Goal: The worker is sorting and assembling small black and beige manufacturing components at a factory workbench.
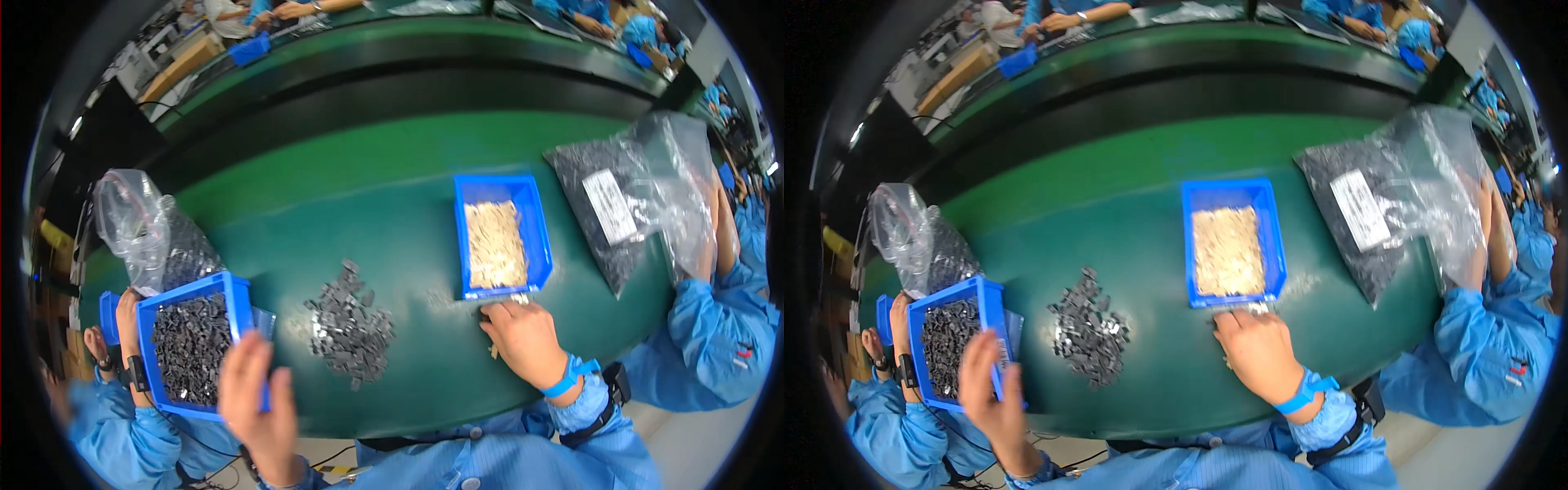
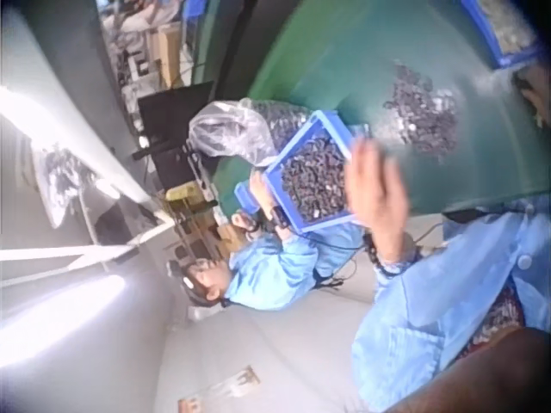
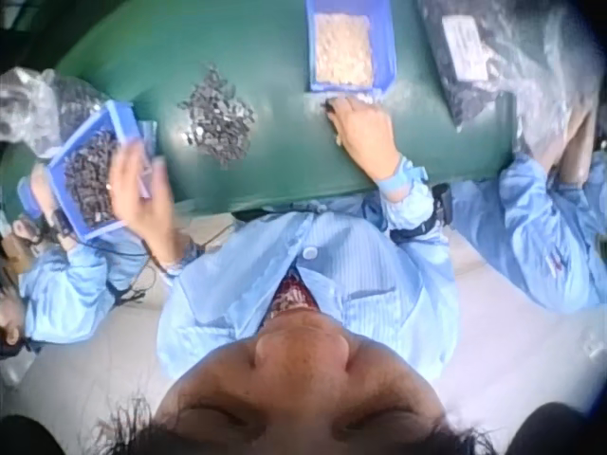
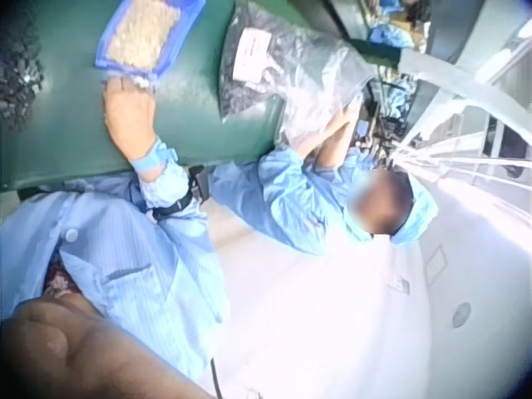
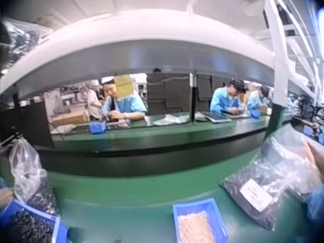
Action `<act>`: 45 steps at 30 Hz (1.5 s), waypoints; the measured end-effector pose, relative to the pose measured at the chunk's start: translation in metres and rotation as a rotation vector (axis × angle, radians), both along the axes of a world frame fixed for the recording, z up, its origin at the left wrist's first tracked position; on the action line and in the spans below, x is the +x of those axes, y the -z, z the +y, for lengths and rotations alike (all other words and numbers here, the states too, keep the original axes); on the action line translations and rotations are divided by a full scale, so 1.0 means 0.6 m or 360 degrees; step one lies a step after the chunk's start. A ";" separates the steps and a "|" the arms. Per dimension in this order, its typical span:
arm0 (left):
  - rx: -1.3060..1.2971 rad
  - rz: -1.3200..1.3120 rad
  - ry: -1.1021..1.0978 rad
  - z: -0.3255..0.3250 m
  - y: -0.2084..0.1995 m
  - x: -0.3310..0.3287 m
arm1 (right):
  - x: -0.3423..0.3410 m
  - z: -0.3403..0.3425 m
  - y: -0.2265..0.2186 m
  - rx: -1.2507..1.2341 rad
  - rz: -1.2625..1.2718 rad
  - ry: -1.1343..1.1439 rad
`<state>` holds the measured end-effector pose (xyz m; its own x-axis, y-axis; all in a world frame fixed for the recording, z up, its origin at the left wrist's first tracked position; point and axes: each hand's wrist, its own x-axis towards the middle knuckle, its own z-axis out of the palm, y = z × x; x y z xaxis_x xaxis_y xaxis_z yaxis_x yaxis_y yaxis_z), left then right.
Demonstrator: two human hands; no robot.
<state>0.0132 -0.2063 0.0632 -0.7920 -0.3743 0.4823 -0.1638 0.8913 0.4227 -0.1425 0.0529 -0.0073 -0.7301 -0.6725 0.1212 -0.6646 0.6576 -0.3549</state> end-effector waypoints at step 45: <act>0.1800 -0.0330 0.0956 0.179 0.139 -0.102 | 0.014 0.004 -0.003 -0.0573 0.0355 -0.0304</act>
